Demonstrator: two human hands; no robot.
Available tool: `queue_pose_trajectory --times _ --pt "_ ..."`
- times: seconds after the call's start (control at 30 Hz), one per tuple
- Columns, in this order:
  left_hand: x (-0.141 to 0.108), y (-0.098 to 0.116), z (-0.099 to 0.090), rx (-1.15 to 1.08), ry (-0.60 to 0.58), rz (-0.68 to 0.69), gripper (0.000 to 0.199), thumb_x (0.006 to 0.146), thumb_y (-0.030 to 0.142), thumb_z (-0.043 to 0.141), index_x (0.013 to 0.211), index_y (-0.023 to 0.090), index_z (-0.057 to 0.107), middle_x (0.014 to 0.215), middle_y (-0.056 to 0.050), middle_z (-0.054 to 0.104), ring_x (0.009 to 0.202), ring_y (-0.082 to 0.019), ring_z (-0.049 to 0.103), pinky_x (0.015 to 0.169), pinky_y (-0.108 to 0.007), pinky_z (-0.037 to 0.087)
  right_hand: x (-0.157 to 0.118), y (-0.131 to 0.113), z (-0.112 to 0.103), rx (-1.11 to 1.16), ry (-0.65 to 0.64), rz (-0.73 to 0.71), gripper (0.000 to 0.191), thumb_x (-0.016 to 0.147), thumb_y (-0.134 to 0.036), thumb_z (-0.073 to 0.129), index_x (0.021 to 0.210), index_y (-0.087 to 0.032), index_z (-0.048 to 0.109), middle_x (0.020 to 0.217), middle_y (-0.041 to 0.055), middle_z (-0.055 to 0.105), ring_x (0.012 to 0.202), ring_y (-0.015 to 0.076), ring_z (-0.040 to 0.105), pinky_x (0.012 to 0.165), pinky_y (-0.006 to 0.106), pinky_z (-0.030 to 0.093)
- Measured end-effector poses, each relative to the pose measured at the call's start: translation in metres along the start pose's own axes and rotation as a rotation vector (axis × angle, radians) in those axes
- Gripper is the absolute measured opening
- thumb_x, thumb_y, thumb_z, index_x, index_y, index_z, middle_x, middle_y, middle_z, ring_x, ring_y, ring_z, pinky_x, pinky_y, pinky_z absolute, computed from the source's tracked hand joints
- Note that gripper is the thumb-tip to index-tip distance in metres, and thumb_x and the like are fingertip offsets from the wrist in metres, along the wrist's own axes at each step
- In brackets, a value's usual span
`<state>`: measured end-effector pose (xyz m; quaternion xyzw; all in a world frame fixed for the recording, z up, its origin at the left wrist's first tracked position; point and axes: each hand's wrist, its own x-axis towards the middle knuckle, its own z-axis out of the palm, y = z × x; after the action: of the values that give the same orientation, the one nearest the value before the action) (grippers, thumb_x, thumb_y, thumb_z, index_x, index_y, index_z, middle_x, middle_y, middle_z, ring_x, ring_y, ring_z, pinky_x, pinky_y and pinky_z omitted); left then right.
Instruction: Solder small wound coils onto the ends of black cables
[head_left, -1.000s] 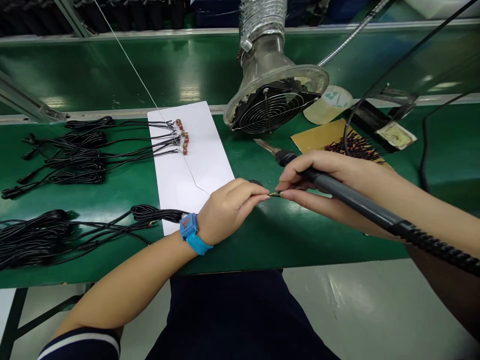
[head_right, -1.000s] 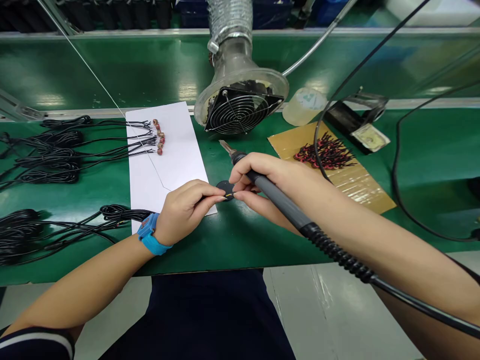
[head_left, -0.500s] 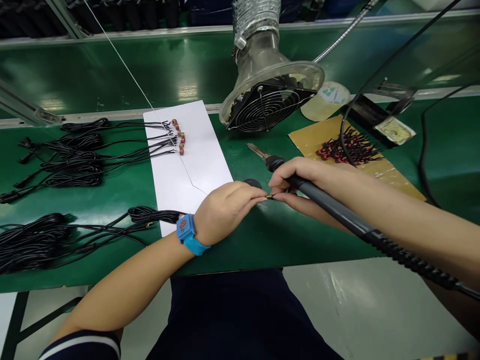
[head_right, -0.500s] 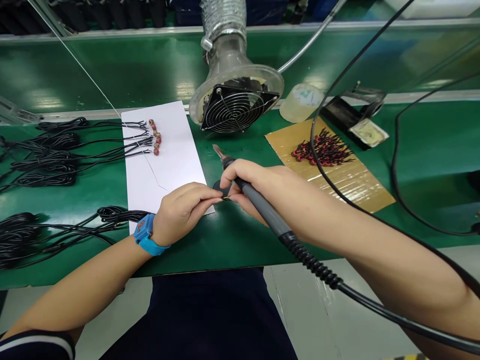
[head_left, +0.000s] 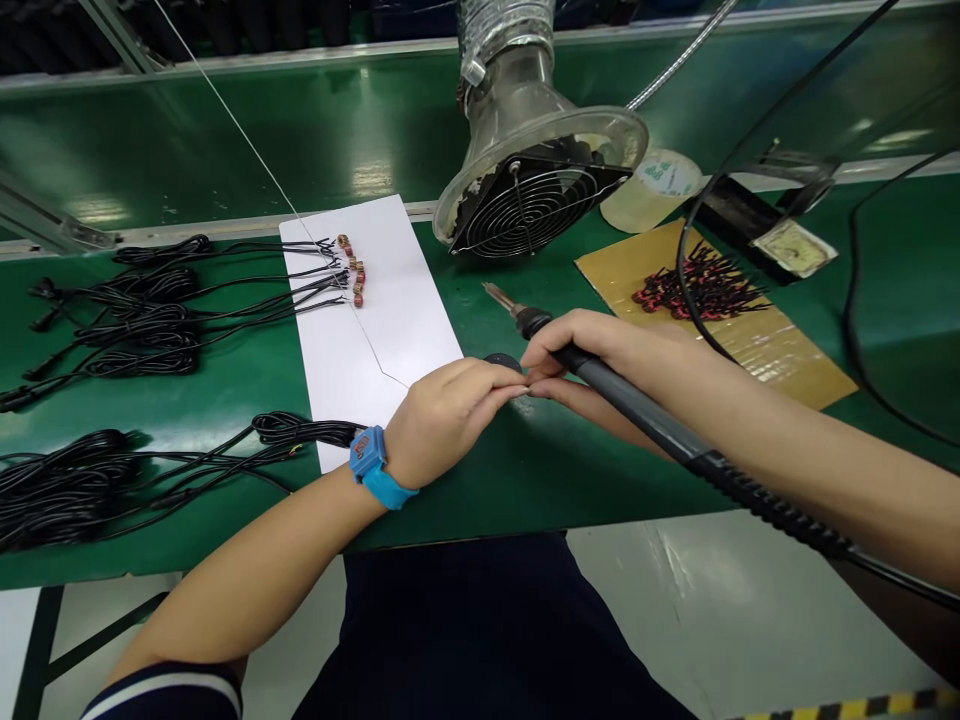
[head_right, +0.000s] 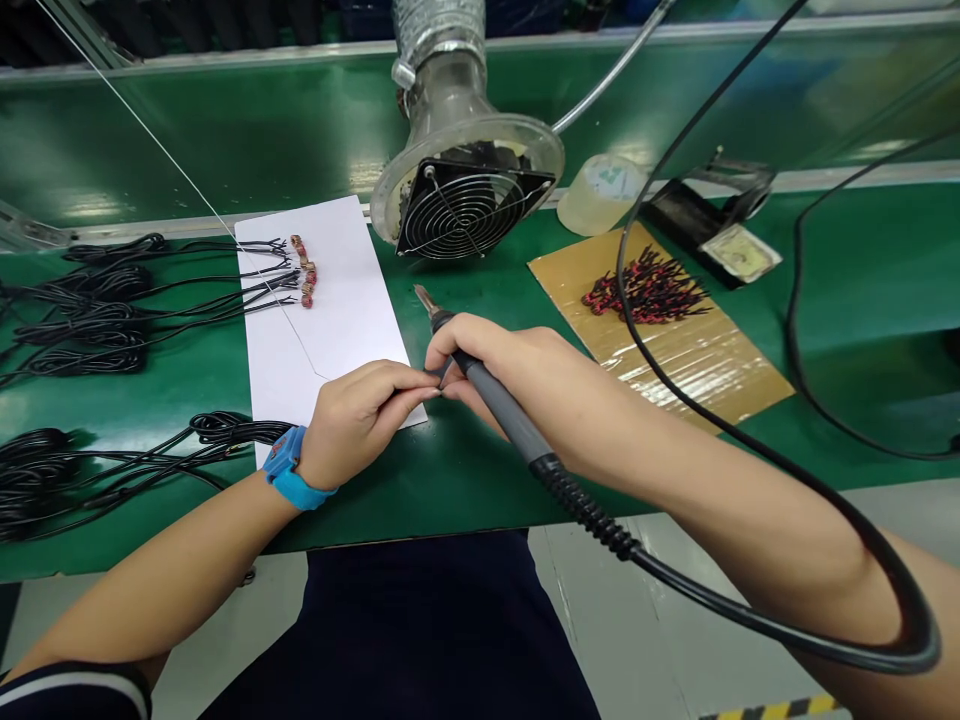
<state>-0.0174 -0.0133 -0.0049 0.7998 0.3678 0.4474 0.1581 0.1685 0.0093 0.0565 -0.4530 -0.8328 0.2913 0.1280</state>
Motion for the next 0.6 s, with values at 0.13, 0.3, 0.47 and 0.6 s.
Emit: queue_pose_trajectory --times 0.13,0.3,0.47,0.6 --pt "0.001 0.0 0.0 -0.096 0.014 -0.141 0.007 0.084 0.016 0.06 0.088 0.015 0.065 0.083 -0.001 0.071 0.077 -0.009 0.066 0.07 -0.017 0.052 0.003 0.001 0.003 0.141 0.118 0.04 0.019 0.08 -0.036 0.06 0.09 -0.021 0.054 0.076 -0.0001 0.064 0.067 0.0147 0.062 0.062 0.027 0.05" --pt "0.003 0.001 -0.001 -0.203 0.022 -0.249 0.006 0.083 0.017 0.061 0.086 0.016 0.066 0.084 -0.001 0.072 0.077 -0.01 0.066 0.069 -0.017 0.052 0.001 0.008 0.003 0.34 0.091 0.109 0.028 0.078 -0.041 0.061 0.095 -0.022 0.05 0.083 0.0025 0.067 0.072 0.0175 0.065 0.065 0.03 0.053" --pt "0.002 0.001 0.0 -0.153 0.033 -0.213 0.006 0.083 0.016 0.061 0.087 0.015 0.066 0.084 -0.001 0.072 0.078 -0.01 0.066 0.071 -0.018 0.052 0.003 0.012 0.006 0.307 0.046 0.119 0.03 0.071 -0.037 0.064 0.093 -0.022 0.05 0.079 0.0013 0.065 0.072 0.0196 0.064 0.068 0.033 0.052" --pt "0.0 -0.001 0.001 -0.084 0.028 -0.122 0.007 0.083 0.017 0.061 0.088 0.015 0.066 0.081 -0.002 0.071 0.074 -0.009 0.065 0.069 -0.018 0.052 0.008 0.009 0.007 0.276 0.04 0.094 0.028 0.072 -0.033 0.063 0.094 -0.021 0.049 0.077 -0.0002 0.064 0.071 0.017 0.063 0.067 0.03 0.05"
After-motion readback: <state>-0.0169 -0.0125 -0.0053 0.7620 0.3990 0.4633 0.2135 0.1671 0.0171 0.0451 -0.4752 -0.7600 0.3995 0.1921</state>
